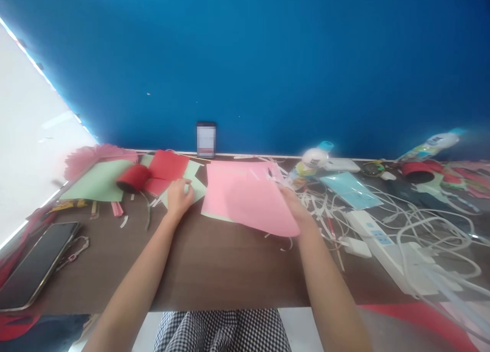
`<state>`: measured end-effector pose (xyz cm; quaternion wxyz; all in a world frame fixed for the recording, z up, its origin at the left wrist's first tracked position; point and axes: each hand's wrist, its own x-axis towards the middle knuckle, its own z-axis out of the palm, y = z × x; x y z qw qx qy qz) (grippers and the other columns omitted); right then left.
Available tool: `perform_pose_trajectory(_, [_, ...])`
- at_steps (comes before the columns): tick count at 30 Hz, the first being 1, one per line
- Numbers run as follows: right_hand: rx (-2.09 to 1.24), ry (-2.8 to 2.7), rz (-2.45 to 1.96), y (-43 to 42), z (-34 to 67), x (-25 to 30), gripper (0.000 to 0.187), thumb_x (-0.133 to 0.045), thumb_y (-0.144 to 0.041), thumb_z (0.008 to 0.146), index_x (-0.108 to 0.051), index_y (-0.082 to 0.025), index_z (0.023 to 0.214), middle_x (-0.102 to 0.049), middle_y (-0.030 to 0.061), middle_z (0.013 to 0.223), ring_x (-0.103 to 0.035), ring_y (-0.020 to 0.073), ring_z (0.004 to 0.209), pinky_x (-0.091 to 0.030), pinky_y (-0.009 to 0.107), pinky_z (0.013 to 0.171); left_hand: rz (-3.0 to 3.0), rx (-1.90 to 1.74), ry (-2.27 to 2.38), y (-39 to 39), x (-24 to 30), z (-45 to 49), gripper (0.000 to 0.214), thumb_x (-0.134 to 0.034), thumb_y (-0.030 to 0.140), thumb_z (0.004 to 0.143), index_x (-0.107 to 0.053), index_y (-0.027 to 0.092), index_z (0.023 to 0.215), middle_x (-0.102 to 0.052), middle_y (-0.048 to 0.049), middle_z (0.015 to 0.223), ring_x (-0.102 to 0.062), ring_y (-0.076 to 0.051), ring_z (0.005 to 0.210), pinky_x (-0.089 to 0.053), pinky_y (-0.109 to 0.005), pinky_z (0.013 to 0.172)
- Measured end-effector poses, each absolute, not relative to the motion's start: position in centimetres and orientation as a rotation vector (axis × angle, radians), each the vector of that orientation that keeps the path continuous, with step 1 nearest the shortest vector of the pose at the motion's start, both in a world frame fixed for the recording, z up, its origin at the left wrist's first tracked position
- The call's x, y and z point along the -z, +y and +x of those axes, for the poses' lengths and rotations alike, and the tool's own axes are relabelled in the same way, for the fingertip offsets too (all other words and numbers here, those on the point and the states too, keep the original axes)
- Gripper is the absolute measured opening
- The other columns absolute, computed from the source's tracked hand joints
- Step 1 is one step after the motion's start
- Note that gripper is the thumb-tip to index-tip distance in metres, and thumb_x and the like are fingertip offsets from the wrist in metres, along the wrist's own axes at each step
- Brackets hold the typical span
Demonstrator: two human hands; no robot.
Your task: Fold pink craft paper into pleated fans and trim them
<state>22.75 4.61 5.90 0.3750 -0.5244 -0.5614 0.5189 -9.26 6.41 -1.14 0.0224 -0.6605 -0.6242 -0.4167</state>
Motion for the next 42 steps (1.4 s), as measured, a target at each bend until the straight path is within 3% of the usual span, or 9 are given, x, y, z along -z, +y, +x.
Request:
perform_pose_trajectory(5, [-1.083,-1.988,-1.313,5.1,20.0,-7.7,0.033,-0.049,-0.048,0.078,-0.060,-0.016,0.075,-0.062,0.0028,0.078,-0.055,0.0154,0.071,-0.040,0.025,0.062,-2.012,1.460,-1.996,6.9,2.0,-9.7,0.020,-0.044,0.012,0.071,-0.058,0.016,0.084,-0.063,-0.0049,0.080,-0.051,-0.017,0.065,-0.042,-0.030,0.067])
perform_pose_trajectory(10, [-0.464,-2.562,-1.271,6.9,16.0,-5.3,0.026,-0.041,-0.032,0.087,-0.058,-0.018,0.073,-0.061,0.0017,0.073,-0.052,0.0137,0.065,-0.034,0.025,0.061,-2.352,1.514,-1.766,6.0,1.1,-8.2,0.021,-0.041,0.015,0.076,-0.055,0.016,0.091,-0.060,-0.0046,0.084,-0.050,-0.013,0.064,-0.043,-0.026,0.062])
perform_pose_trajectory(14, [0.003,-2.796,-1.029,8.5,12.8,-3.7,0.021,-0.044,-0.026,0.087,-0.058,-0.016,0.076,-0.061,0.0058,0.076,-0.052,0.0166,0.074,-0.032,0.029,0.070,-2.761,1.312,-1.419,4.7,0.0,-6.5,0.025,-0.047,0.019,0.075,-0.055,0.017,0.099,-0.059,-0.0076,0.096,-0.054,-0.017,0.085,-0.044,-0.031,0.079])
perform_pose_trajectory(17, [0.164,-2.707,-1.079,9.1,11.5,-3.3,0.020,-0.040,-0.019,0.087,-0.059,-0.016,0.082,-0.060,0.0083,0.083,-0.051,0.0181,0.080,-0.031,0.032,0.076,-2.965,1.110,-1.242,4.1,-0.2,-5.5,0.027,-0.053,0.025,0.072,-0.058,0.018,0.097,-0.058,-0.0095,0.106,-0.053,-0.022,0.100,-0.041,-0.035,0.088])
perform_pose_trajectory(21, [0.114,-2.396,-1.214,9.1,14.3,-3.1,0.023,-0.037,-0.017,0.086,-0.059,-0.018,0.093,-0.061,0.0074,0.093,-0.051,0.0193,0.089,-0.032,0.034,0.084,-3.115,0.806,-1.178,4.0,0.1,-4.9,0.036,-0.055,0.038,0.073,-0.058,0.020,0.104,-0.057,-0.0082,0.114,-0.051,-0.024,0.107,-0.030,-0.043,0.100])
perform_pose_trajectory(28, [0.393,-1.616,-1.817,6.8,25.2,-1.3,0.031,-0.047,-0.022,0.070,-0.062,-0.015,0.097,-0.059,0.0131,0.100,-0.047,0.0288,0.094,-0.033,0.043,0.081,-3.069,0.692,-1.280,3.7,0.6,-4.1,0.038,-0.047,0.041,0.081,-0.054,0.020,0.111,-0.051,-0.0083,0.125,-0.042,-0.024,0.119,-0.026,-0.044,0.103])
perform_pose_trajectory(33, [0.244,-1.524,-2.104,5.4,28.1,-1.0,0.024,-0.046,-0.028,0.072,-0.065,-0.015,0.076,-0.063,0.0141,0.082,-0.051,0.0290,0.083,-0.033,0.044,0.074,-3.063,0.841,-1.327,3.7,1.4,-3.7,0.039,-0.050,0.040,0.079,-0.053,0.020,0.112,-0.051,-0.0104,0.124,-0.041,-0.027,0.120,-0.025,-0.047,0.103])
perform_pose_trajectory(36, [0.349,-1.437,-1.946,5.0,27.6,-1.7,0.030,-0.040,-0.030,0.079,-0.065,-0.013,0.080,-0.064,0.0156,0.083,-0.054,0.0282,0.083,-0.037,0.042,0.075,-3.073,0.988,-1.340,3.8,1.5,-3.4,0.035,-0.053,0.037,0.078,-0.056,0.019,0.108,-0.052,-0.0119,0.123,-0.041,-0.029,0.120,-0.028,-0.049,0.101])
perform_pose_trajectory(42, [0.352,-1.697,-1.336,3.1,20.6,-2.0,0.025,-0.040,-0.024,0.085,-0.065,-0.023,0.087,-0.066,0.0095,0.087,-0.059,0.0220,0.088,-0.044,0.040,0.081,-3.092,1.921,-1.806,2.8,0.2,-1.4,0.031,-0.045,0.037,0.083,-0.055,0.017,0.105,-0.062,-0.0114,0.103,-0.060,-0.022,0.094,-0.048,-0.039,0.082])
